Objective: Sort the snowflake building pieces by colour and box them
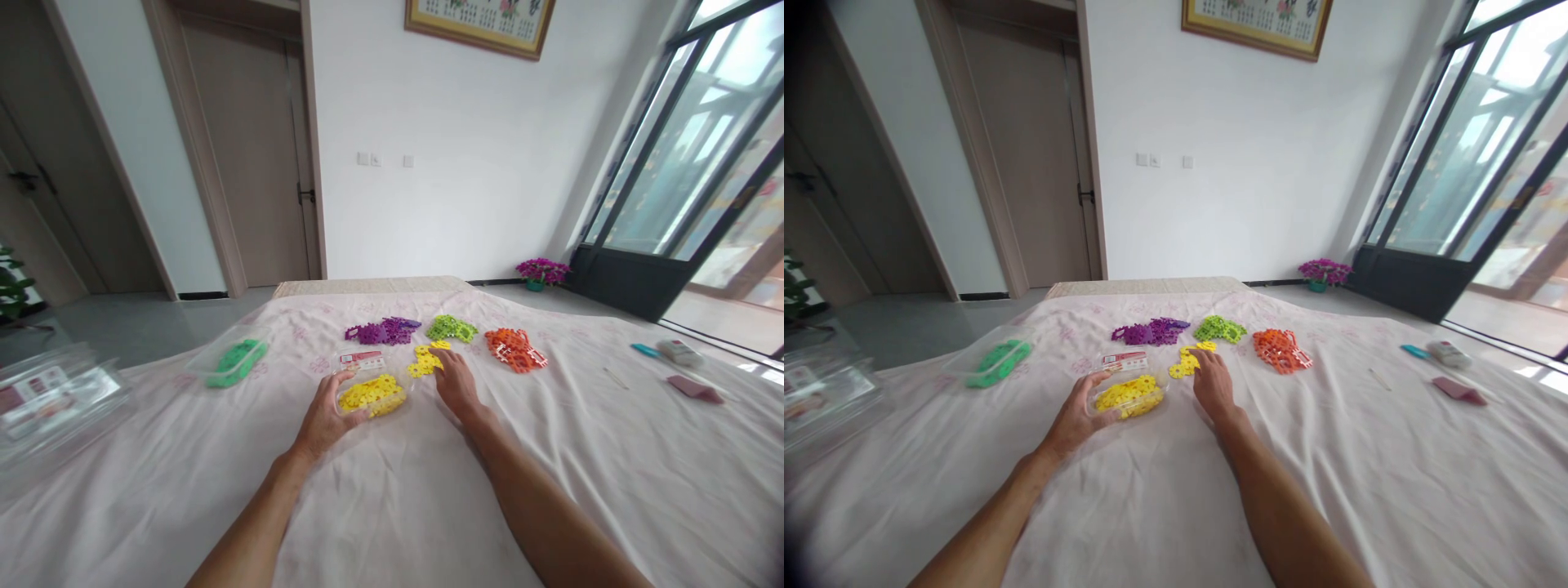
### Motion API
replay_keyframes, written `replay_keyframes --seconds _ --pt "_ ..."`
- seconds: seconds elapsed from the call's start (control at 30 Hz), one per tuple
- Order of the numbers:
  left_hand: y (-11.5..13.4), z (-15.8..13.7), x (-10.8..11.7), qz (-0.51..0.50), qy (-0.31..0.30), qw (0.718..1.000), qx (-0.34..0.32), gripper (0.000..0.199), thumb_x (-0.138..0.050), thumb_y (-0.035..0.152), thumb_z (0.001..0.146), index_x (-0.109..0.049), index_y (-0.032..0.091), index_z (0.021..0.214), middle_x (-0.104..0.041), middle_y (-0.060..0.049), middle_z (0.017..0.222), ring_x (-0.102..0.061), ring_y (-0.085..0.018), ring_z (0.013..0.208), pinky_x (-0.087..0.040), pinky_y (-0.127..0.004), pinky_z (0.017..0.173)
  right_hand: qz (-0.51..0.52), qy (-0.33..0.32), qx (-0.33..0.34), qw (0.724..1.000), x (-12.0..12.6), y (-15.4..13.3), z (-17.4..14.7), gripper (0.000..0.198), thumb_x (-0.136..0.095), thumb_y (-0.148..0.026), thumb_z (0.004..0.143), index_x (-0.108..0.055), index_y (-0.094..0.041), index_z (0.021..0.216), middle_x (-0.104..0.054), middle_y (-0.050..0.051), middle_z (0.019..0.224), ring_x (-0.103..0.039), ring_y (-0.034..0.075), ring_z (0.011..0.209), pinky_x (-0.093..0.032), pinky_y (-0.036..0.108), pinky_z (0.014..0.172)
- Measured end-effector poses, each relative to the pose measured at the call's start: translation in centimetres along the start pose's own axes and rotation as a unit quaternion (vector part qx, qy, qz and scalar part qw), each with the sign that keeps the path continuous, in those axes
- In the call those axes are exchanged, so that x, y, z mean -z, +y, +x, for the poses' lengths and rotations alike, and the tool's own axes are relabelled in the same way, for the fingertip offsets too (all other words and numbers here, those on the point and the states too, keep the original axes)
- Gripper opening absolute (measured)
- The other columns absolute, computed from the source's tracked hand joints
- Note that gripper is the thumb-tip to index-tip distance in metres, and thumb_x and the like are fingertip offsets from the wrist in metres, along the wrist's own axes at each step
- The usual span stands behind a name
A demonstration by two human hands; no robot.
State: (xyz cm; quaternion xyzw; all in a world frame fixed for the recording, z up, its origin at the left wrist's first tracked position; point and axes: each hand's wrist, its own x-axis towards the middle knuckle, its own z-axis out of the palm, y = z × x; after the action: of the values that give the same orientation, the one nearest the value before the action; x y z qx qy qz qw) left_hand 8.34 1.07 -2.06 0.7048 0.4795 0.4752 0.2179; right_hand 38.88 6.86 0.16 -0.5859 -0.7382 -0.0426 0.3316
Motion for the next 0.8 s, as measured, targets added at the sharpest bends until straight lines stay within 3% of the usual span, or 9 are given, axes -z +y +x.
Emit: replay_keyframes --seconds 0.17,0.27,0.47,0.63,0.8 --pt "0.1 0.1 0.0 -0.011 0.003 1.000 -0.002 0.065 -0.078 0.044 0.070 -0.054 0.023 0.127 -0.056 -0.010 0.128 -0.051 -0.028 0.125 -0.039 -0.045 0.108 -0.096 -0.096 0.042 0.990 -0.1 0.5 -0.3 0.061 -0.049 -0.014 0.087 -0.043 -0.022 0.148 -0.042 0.003 0.154 -0.028 0.026 0.144 -0.025 0.043 0.117" --pt "0.1 0.1 0.0 -0.015 0.006 1.000 -0.003 0.065 -0.079 0.044 0.070 -0.054 0.023 0.127 -0.056 -0.010 0.128 -0.051 -0.028 0.126 -0.039 -0.045 0.109 -0.117 -0.146 0.046 0.981 -0.2 0.7 -0.1 0.057 -0.046 -0.022 0.093 -0.041 -0.022 0.150 -0.042 0.004 0.154 -0.020 0.025 0.148 -0.016 0.044 0.119" --pt "0.1 0.0 0.0 -0.016 0.003 1.000 0.000 0.065 -0.079 0.044 0.071 -0.053 0.022 0.127 -0.055 -0.010 0.128 -0.050 -0.027 0.126 -0.039 -0.045 0.109 -0.105 -0.150 0.034 0.983 0.4 0.6 0.4 0.050 -0.049 -0.033 0.096 -0.049 -0.024 0.145 -0.059 0.005 0.139 -0.037 0.027 0.136 -0.026 0.041 0.113" --pt "-0.1 0.1 -0.2 -0.020 0.005 1.000 0.003 0.065 -0.079 0.044 0.070 -0.053 0.023 0.127 -0.055 -0.009 0.129 -0.050 -0.028 0.127 -0.037 -0.045 0.110 -0.087 -0.116 0.055 0.988 0.1 0.4 0.8 0.038 -0.050 -0.028 0.096 -0.062 -0.025 0.132 -0.068 0.004 0.123 -0.051 0.024 0.119 -0.034 0.034 0.105" --pt "0.1 0.2 -0.2 -0.020 0.007 1.000 0.002 0.065 -0.079 0.044 0.070 -0.054 0.023 0.126 -0.055 -0.010 0.129 -0.050 -0.028 0.127 -0.038 -0.045 0.110 -0.103 -0.072 0.035 0.991 -0.6 1.1 1.0 0.034 -0.045 -0.023 0.098 -0.067 -0.022 0.124 -0.072 0.009 0.109 -0.058 0.023 0.106 -0.041 0.032 0.094"
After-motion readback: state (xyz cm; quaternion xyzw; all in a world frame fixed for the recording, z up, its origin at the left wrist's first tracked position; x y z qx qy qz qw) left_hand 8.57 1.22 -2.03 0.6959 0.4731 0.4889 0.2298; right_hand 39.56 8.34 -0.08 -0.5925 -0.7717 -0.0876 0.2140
